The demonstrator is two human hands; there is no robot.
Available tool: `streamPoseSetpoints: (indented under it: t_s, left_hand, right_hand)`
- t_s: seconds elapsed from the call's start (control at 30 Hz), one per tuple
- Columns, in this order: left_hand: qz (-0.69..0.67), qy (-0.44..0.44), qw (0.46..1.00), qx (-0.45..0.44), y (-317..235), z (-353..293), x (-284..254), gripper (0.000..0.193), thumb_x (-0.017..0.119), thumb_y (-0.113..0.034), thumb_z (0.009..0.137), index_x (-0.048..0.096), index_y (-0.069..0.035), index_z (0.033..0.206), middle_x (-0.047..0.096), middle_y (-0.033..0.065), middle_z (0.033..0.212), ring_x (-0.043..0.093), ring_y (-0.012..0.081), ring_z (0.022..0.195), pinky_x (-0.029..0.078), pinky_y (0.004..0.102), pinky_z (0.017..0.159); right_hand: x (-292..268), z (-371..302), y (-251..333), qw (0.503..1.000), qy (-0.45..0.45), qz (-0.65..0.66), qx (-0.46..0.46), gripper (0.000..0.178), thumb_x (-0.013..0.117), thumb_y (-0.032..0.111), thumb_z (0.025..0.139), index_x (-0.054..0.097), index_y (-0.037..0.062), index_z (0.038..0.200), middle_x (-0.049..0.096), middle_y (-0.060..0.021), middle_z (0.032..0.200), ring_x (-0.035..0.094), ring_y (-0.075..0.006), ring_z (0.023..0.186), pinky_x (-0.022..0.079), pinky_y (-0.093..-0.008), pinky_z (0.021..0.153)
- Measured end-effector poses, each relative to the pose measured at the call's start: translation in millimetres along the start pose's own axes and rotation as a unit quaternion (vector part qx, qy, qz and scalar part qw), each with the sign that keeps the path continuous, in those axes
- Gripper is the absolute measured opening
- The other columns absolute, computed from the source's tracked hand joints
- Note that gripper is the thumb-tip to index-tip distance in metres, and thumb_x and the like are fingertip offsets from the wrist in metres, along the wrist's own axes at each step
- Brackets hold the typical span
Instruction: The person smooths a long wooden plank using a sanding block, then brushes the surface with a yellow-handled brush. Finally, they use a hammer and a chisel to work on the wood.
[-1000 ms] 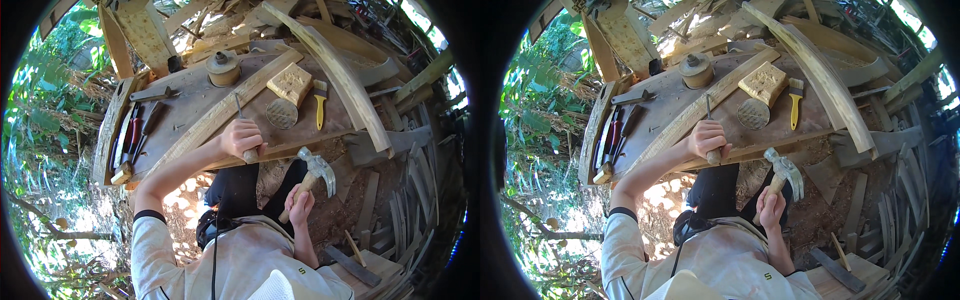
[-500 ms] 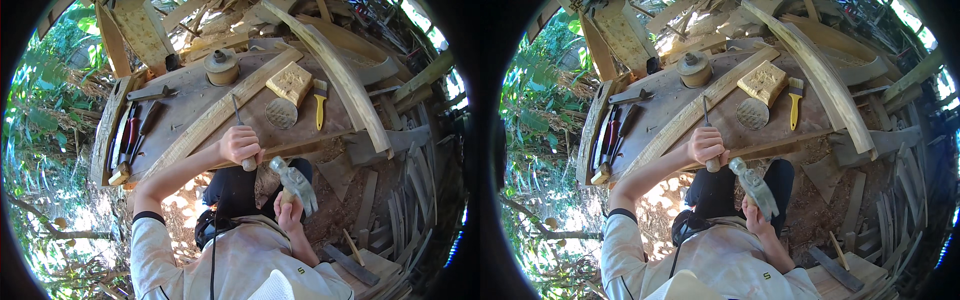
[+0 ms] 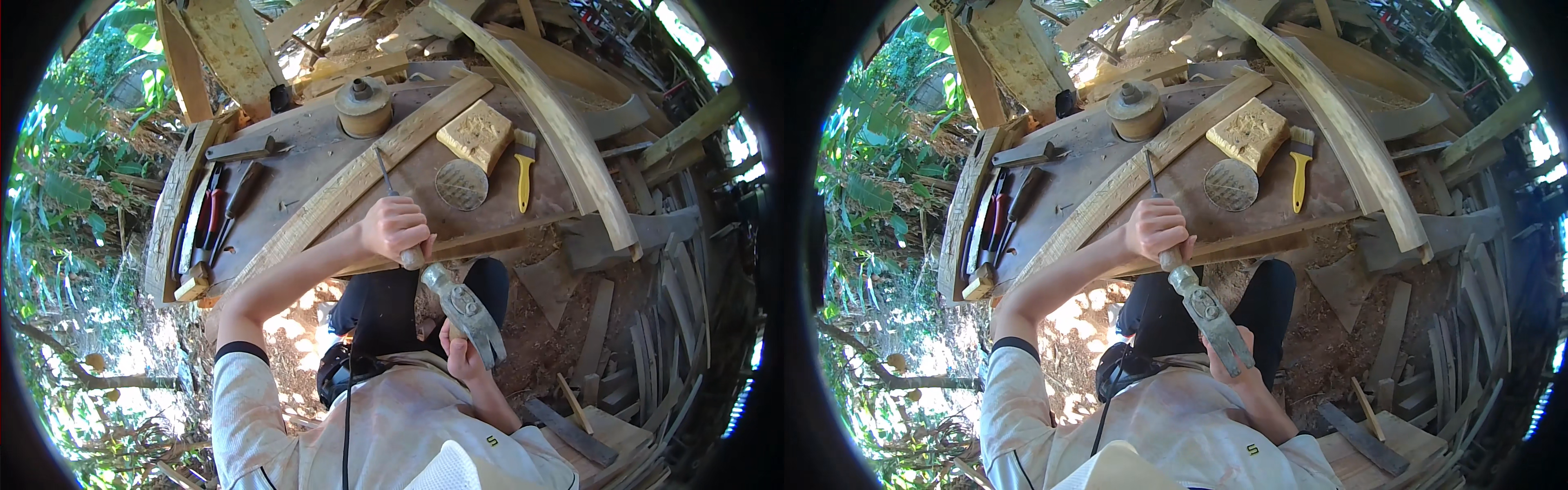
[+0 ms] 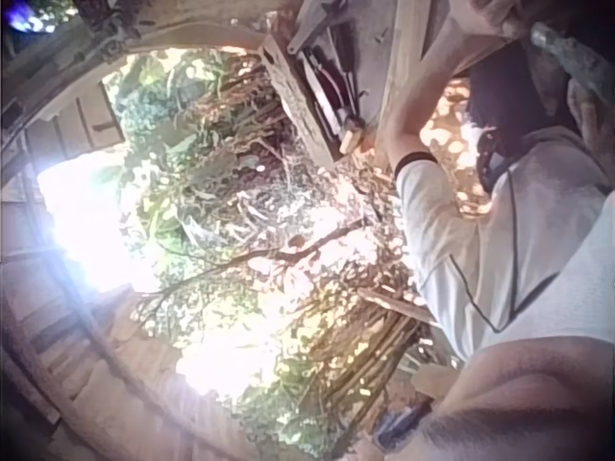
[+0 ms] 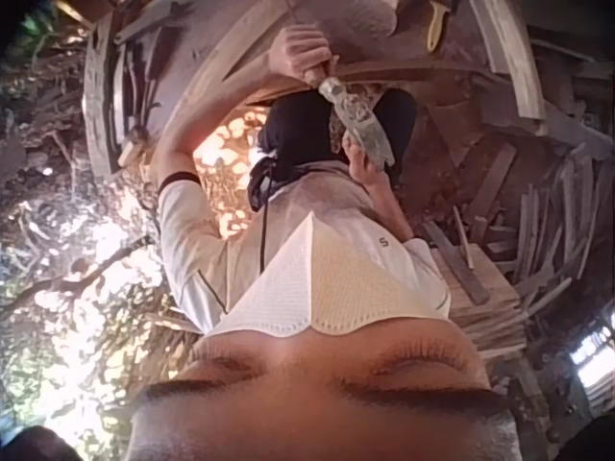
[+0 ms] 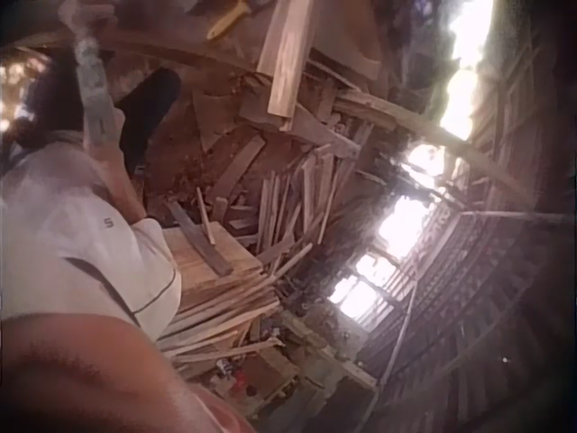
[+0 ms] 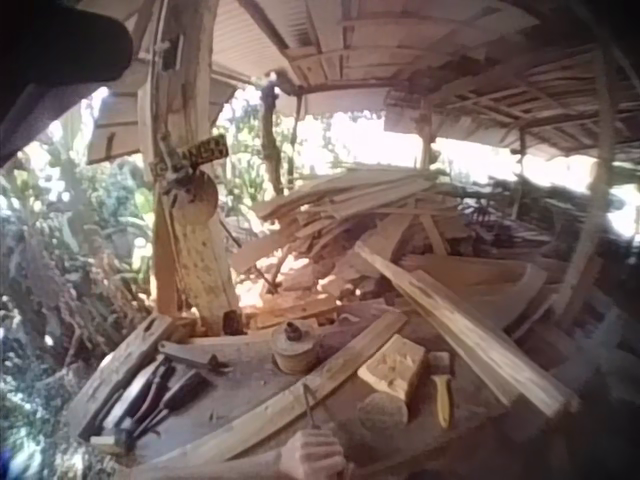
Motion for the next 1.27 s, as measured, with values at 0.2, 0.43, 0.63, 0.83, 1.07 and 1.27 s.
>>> streamPoseSetpoints:
  t_s: [0.2,0.43,0.63,0.83,1.07,1.27]
  left_hand:
    - [0.001,-0.007,1.0,-0.008,13.1,2.4,-3.5,0.029,0.075,-0.006,0.074,0.048,-0.012,0.065,0.045,0.0012,0.059,0.049,0.0207,0.049,0.039,0.0343,0.045]
    - [-0.015,-0.007,1.0,0.021,7.6,2.5,-0.8,0.034,0.073,-0.001,0.073,0.042,-0.012,0.064,0.039,0.0013,0.057,0.042,0.0196,0.045,0.032,0.0334,0.043]
    - [-0.021,0.0,0.999,0.032,4.7,0.1,1.0,0.035,0.072,-0.001,0.076,0.042,-0.012,0.065,0.04,0.0011,0.058,0.041,0.0196,0.045,0.032,0.0333,0.043]
    - [-0.009,0.01,1.0,0.026,5.6,-3.0,1.4,0.035,0.075,-0.005,0.078,0.043,-0.014,0.065,0.042,-0.0002,0.06,0.045,0.0185,0.049,0.035,0.0332,0.045]
    - [-0.005,0.002,0.999,0.038,1.8,-3.0,-0.6,0.035,0.074,-0.003,0.076,0.042,-0.014,0.064,0.041,0.0001,0.059,0.044,0.0189,0.047,0.034,0.0331,0.044]
    - [-0.023,-0.064,0.998,0.008,12.5,2.4,-15.9,0.028,0.069,0.002,0.075,0.045,-0.01,0.066,0.043,0.0022,0.058,0.044,0.0194,0.044,0.033,0.033,0.042]
  right_hand:
    - [-4.0,-2.3,-11.1,1.0,-0.015,0.013,0.016,0.057,0.039,0.057,0.109,0.051,0.0037,0.092,0.046,-0.0007,0.071,0.039,-0.0079,0.054,0.029,-0.0245,0.047]
    - [-5.2,3.8,-1.9,0.999,-0.03,0.036,0.006,0.052,0.043,0.054,0.109,0.05,0.003,0.097,0.047,-0.0013,0.072,0.04,-0.0077,0.053,0.029,-0.0244,0.045]
    - [-2.5,-2.2,-11.4,1.0,-0.012,-0.001,-0.023,0.047,0.046,0.05,0.109,0.051,0.0037,0.1,0.048,-0.0032,0.076,0.041,-0.0095,0.055,0.029,-0.0251,0.046]
    - [-0.3,-1.3,-12.4,1.0,0.0,0.014,-0.003,0.046,0.046,0.049,0.109,0.051,0.0041,0.099,0.048,-0.0036,0.078,0.042,-0.0099,0.058,0.03,-0.0257,0.047]
    - [-1.2,-9.8,-25.0,1.0,0.0,0.013,-0.001,0.046,0.045,0.049,0.109,0.051,0.0036,0.104,0.048,-0.0034,0.082,0.043,-0.0093,0.059,0.031,-0.0248,0.048]
    - [1.0,-11.6,-26.9,1.0,0.001,0.03,0.006,0.046,0.045,0.049,0.109,0.05,0.0032,0.111,0.049,-0.0046,0.084,0.043,-0.0093,0.06,0.033,-0.0245,0.048]
Point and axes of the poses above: each hand's wrist, its own z-axis towards the middle knuckle, its own x-axis out of the palm, y = z × x, the point moved 10 cm from there along z, towards the middle knuckle
